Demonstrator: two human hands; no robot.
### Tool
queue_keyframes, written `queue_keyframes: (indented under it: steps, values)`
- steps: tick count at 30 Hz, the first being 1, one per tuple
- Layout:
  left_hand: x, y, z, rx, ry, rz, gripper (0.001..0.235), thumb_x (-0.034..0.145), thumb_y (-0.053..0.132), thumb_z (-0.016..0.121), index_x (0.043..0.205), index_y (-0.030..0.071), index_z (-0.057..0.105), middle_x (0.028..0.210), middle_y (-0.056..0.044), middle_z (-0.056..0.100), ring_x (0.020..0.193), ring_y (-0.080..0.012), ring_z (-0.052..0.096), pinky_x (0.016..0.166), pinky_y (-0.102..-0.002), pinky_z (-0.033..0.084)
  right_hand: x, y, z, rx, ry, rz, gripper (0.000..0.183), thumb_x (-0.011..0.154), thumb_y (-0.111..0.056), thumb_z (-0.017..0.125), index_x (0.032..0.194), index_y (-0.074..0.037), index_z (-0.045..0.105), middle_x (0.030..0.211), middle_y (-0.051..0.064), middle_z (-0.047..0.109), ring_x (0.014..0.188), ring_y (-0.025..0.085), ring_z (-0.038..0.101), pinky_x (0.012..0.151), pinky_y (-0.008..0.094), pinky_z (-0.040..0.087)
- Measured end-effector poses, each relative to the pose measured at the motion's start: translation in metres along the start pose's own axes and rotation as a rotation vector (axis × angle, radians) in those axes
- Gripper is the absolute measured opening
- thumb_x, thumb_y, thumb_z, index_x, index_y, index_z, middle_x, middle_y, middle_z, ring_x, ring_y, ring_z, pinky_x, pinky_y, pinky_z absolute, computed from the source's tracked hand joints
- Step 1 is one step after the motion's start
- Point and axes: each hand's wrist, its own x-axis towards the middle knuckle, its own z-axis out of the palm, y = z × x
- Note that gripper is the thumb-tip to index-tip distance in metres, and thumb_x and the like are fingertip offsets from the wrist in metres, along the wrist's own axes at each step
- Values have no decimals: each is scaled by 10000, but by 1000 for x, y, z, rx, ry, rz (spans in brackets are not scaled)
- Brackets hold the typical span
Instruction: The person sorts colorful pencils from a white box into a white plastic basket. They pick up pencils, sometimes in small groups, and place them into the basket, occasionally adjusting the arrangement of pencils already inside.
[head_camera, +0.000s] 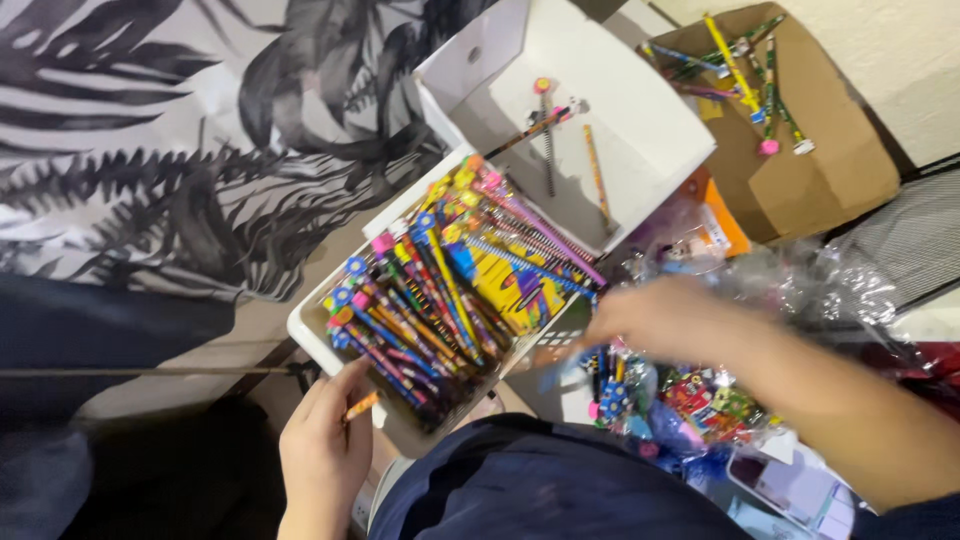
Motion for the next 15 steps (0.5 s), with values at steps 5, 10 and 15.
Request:
queue_keyframes:
  steps: [5,10,15]
  values:
    - [-17,-6,-11,-117,20,-200,411,718,-27,511,1083,125,621,785,-5,646,728,-125,612,640,-243,471,49,13,93,-489,6,-216,417,779,0,538,1156,-178,516,1206,23,472,776,251,645,435,443,543]
    - [-29,-14,-13,-183,43,-266,328,758,15,526,1046,125,638,855,-14,674,783,-130,634,681,-240,472,15,28,66,-505,18,-10,274,806,-179,516,1045,-311,538,994,-87,536,870,214,625,610,410,550]
    - [-25,-3,-4,-405,76,-410,193,853,151,526,962,117,681,718,-22,645,678,-109,624,660,-239,484,-41,42,26,-437,92,281,493,840,-216,396,1271,-453,409,1398,-239,351,1236,146,486,1030,368,429]
